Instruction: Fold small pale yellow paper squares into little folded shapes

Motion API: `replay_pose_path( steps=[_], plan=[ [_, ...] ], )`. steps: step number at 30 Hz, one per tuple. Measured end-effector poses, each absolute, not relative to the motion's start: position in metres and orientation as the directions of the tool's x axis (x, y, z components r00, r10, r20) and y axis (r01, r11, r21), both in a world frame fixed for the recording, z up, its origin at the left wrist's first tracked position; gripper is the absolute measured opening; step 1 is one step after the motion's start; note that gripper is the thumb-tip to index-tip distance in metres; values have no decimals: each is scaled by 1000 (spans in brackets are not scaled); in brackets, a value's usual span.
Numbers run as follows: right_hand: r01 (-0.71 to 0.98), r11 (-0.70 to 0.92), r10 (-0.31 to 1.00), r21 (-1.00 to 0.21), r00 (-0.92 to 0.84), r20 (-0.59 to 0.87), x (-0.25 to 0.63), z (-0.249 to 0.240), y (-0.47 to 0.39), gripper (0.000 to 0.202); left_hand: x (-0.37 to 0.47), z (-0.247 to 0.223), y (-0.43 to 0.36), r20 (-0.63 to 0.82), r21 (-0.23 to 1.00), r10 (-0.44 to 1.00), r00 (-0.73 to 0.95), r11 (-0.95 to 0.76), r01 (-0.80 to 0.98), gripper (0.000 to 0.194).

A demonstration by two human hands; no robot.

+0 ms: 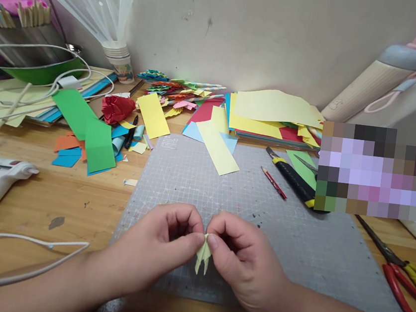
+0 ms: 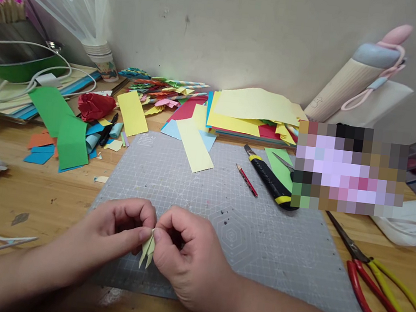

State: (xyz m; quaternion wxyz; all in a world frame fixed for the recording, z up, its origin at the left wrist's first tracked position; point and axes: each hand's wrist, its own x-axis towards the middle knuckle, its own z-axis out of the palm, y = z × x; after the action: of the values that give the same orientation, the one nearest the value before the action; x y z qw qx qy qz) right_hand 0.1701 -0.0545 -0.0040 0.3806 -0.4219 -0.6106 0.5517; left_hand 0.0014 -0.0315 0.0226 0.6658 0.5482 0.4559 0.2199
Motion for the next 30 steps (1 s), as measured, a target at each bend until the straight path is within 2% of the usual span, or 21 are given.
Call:
replay_pose_path(
  steps=[10,15,19,22,26,30],
  plan=[
    [120,106,970,-987,-231,77,169,-3,-57,20,3,19,-32,-372,925,783,498,356,130,20],
    [80,4,945,-997,-326,-23,171,0,-53,16,2,16,-33,-388,921,793,470,310,238,14],
    [141,-34,923,-989,-375,-85,171,1,-49,18,1,15,-33,-354,925,814,461,234,298,12],
    [85,-139,912,-987,-378,-161,170,2,-47,20,1,17,-33,-315,944,862,397,242,224,11],
    [-38,-330,856,-943,-433,-282,168,2,-46,20,1,19,-29,-290,954,889,354,297,36,15],
    [-83,-352,867,-932,-406,-291,169,4,-46,23,0,18,-24,-289,946,886,361,321,-30,18]
  ],
)
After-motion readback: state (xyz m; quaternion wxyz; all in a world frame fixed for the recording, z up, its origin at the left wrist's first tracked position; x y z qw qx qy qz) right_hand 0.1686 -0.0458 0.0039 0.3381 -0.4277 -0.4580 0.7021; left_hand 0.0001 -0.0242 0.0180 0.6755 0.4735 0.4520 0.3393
